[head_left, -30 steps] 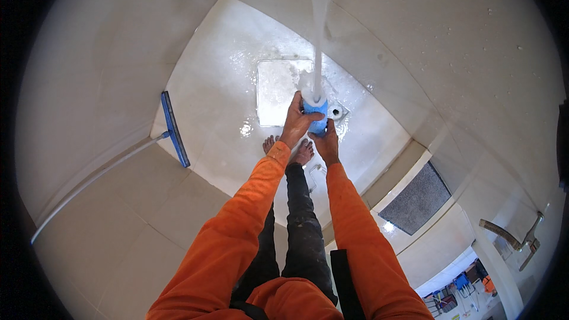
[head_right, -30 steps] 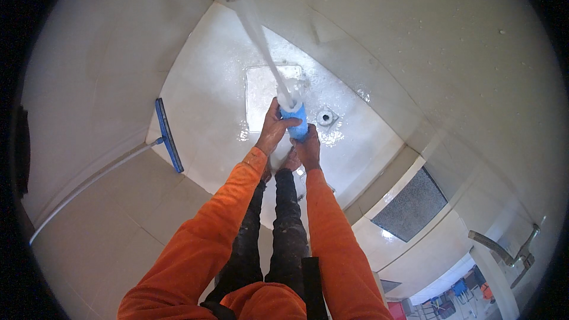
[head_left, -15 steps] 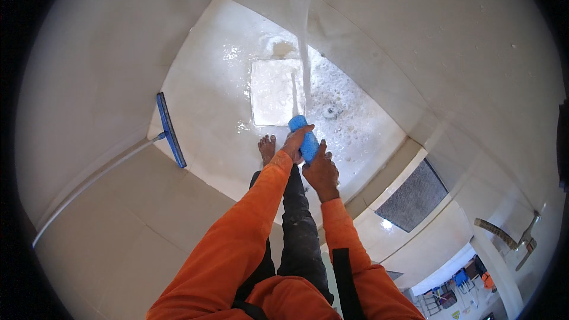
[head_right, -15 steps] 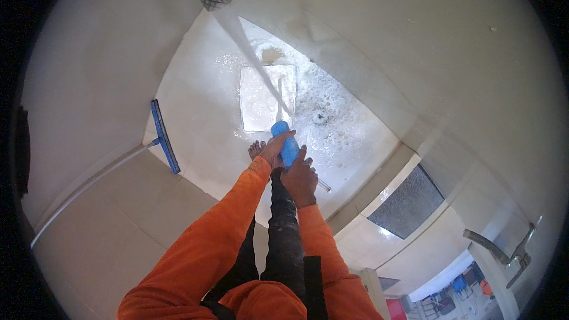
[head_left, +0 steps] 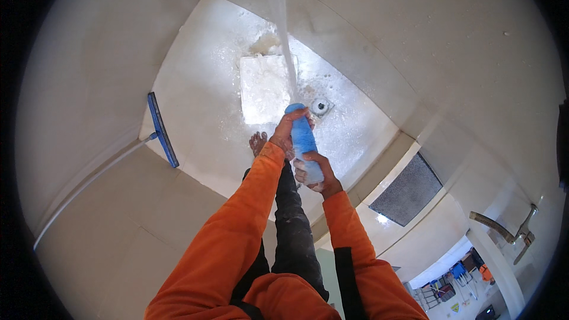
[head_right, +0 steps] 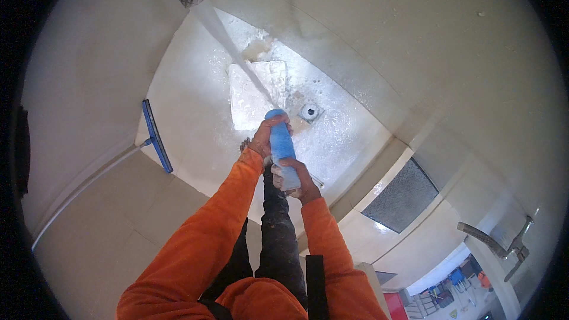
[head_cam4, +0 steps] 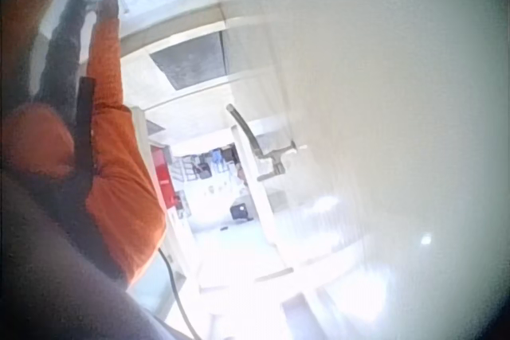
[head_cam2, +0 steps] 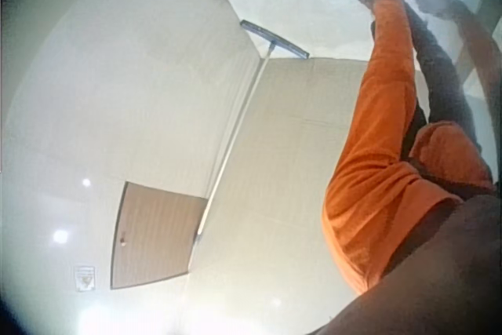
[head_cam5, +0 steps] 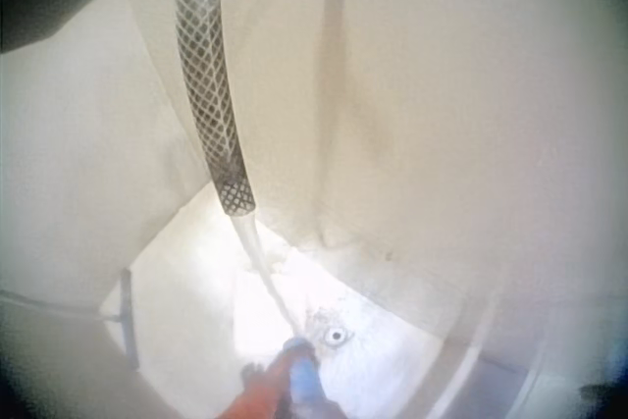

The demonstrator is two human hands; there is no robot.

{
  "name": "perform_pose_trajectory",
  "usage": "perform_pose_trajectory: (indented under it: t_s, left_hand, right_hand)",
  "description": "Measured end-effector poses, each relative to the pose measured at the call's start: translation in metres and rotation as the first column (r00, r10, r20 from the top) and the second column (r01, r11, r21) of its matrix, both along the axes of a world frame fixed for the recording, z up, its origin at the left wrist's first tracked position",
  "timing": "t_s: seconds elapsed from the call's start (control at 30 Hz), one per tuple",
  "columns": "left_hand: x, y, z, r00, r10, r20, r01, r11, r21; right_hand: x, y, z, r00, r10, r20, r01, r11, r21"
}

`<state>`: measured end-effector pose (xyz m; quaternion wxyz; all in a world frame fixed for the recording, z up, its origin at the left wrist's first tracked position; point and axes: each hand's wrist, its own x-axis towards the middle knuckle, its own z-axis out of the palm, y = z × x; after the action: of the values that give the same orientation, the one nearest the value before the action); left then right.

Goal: The person rinses a blue sponge and a paint roller under running water, then washes a paint tray with a sponge. After placing the items aside, the person uses a squeegee to push water toward the drain and dry the shower floor.

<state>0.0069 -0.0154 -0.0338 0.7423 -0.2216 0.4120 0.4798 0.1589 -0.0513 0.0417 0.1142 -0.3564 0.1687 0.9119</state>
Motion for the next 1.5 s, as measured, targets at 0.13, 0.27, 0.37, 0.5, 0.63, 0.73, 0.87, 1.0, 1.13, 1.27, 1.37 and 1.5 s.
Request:
perform_pose_trajectory:
  t_s: [0.13, 0.27, 0.37, 0.5, 0.63, 0.73, 0.87, 1.0, 1.13, 1.27, 1.37, 1.5]
  left_hand:
    - [0.010, 0.018, 0.010, 0.965, 0.225, 0.132, -0.240, 0.964, 0.117]
    - [-0.005, 0.018, -0.017, 0.979, -0.150, -0.138, 0.153, 0.988, 0.010]
    - [-0.015, 0.024, -0.035, 0.880, -0.159, -0.448, 0.046, 0.967, -0.251]
    - [-0.047, 0.031, -0.062, 0.720, -0.076, -0.690, -0.162, 0.948, -0.273]
    - [-0.087, 0.034, -0.071, 0.434, -0.368, -0.822, -0.380, 0.753, -0.538]
    - [-0.087, 0.043, -0.027, 0.611, -0.194, -0.768, -0.558, 0.583, -0.591]
    - [-0.122, 0.009, -0.027, 0.532, 0.146, -0.834, -0.746, 0.547, -0.380]
    - [-0.099, -0.027, 0.021, 0.682, 0.239, -0.691, -0.456, 0.878, -0.146]
    - [-0.131, -0.085, 0.043, 0.680, -0.237, -0.694, 0.249, 0.965, -0.086]
    - [-0.122, -0.086, 0.030, 0.271, -0.461, -0.845, 0.704, 0.693, -0.153]
    - [-0.117, -0.082, 0.022, 0.348, -0.546, -0.762, 0.778, 0.622, -0.091]
    - [-0.103, -0.082, 0.006, 0.529, -0.589, -0.611, 0.744, 0.668, 0.001]
  right_hand:
    - [0.002, -0.017, 0.006, 0.721, -0.491, -0.489, 0.368, 0.869, -0.331]
    - [0.015, -0.001, -0.017, 0.981, -0.083, -0.176, 0.077, 0.996, -0.041]
    - [0.014, 0.030, -0.035, 0.934, 0.324, 0.151, -0.342, 0.934, 0.107]
    - [-0.014, 0.062, -0.060, 0.760, 0.492, 0.424, -0.643, 0.664, 0.382]
    - [-0.053, 0.066, -0.075, 0.606, 0.171, 0.777, -0.795, 0.133, 0.591]
    - [-0.061, 0.080, -0.055, 0.559, -0.169, 0.812, -0.805, 0.124, 0.580]
    - [-0.107, 0.081, -0.074, 0.591, -0.142, 0.794, -0.481, 0.728, 0.488]
    - [-0.109, 0.069, -0.111, 0.648, -0.555, 0.521, 0.058, 0.718, 0.693]
    - [-0.121, 0.086, -0.102, 0.760, -0.476, 0.443, 0.200, 0.819, 0.537]
    - [-0.131, 0.087, -0.082, 0.878, -0.350, 0.327, 0.108, 0.809, 0.577]
    - [-0.120, 0.087, -0.062, 0.923, -0.373, 0.094, 0.280, 0.818, 0.502]
    - [-0.098, 0.086, -0.067, 0.953, -0.302, -0.004, 0.268, 0.839, 0.474]
